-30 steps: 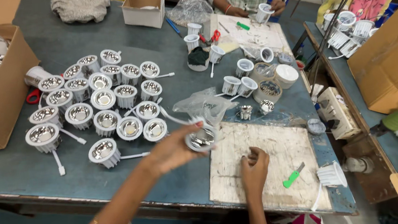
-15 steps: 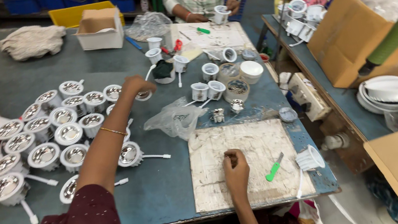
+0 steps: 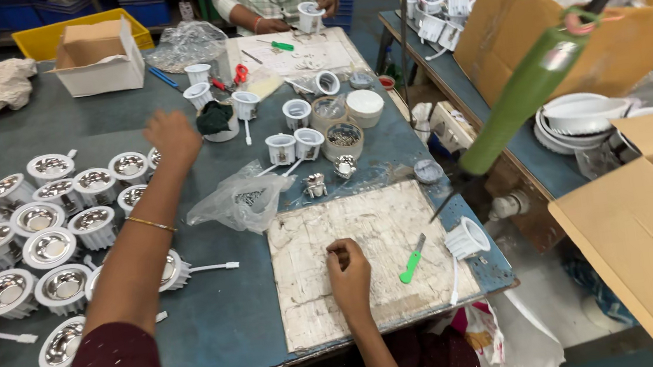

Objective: The person assembles LED downlight fixtures at a workbench. They insert screws into the back of each fixture, secure them with a green electric screwdriver, and place the finished units into a cardboard box. The process is repeated for multiple fixtures.

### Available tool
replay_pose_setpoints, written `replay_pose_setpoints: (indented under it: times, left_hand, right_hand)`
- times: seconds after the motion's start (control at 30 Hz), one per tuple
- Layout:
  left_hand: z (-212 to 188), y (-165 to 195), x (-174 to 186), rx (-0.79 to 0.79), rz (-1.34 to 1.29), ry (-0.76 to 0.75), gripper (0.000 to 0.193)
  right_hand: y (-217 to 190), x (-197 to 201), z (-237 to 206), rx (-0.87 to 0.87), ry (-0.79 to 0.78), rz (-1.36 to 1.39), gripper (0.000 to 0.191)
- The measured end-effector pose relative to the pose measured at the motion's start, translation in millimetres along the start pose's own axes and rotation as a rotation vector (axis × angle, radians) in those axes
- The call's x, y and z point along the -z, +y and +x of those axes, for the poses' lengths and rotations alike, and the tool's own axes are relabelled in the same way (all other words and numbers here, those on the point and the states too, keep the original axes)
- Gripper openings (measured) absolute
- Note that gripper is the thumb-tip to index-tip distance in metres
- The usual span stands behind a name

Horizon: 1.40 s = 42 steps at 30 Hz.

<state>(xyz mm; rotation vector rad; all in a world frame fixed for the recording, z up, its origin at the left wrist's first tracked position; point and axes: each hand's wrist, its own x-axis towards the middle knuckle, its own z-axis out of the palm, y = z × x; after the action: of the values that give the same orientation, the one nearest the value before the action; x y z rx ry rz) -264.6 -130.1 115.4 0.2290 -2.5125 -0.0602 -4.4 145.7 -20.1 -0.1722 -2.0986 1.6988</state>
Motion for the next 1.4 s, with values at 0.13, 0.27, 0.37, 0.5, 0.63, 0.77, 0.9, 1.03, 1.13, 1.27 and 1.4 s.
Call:
replay_pose_setpoints:
  times: [0.13,0.27,0.37,0.5,0.63,0.77,0.9,1.03,1.13,1.27,1.4]
  left_hand:
    - [-1,44,3,-0.246,-0.474,-0.197,0.03]
    - [-29,99,17,-0.352,-0.701,-0.455,0.027]
    - [-50,130,22,-0.341,-0.602,-0.396,0.036]
    - [-52,146,12,-0.132,-0.401,-0.403,0.061]
    - [-46,135,-9,-0.045,-0.533,-0.535,0.055]
    - [-46,129,-17,0.056,-0.705,-0.448,0.044]
    - [-33,126,1,0.096,-0.831,-0.226,0.045]
    - [-21,120,52,0.026,-1.062,-0.001,0.036]
    - [-33,116,99,-0.009,-1.186,-0.062,0.032]
    - [-92,88,146,-0.197,-1.191,-0.225,0.03]
    - [-186,63,141,-0.29,-1.291,-0.363,0.026]
  right_hand:
    - [-4,0,-1,-0.046,-0.029,-0.036,0.012]
    - [-6,0,-2,-0.032,-0.041,-0.065,0.011]
    - [-6,1,-3,0.008,-0.039,-0.046,0.011]
    - [-5,1,-2,0.044,-0.035,-0.044,0.011]
    - [-4,2,0,0.022,-0.04,-0.052,0.01]
    - [-7,1,-1,0.015,-0.043,-0.036,0.01]
    - [-11,4,-2,0.021,-0.051,0.004,0.01]
    - [-12,7,-2,0.015,-0.038,0.028,0.01]
    - [-11,5,-6,0.007,-0.019,0.041,0.011]
    - [-11,17,-15,0.214,0.219,-0.057,0.018]
    - [-1,92,-5,0.062,0.706,-0.487,0.077]
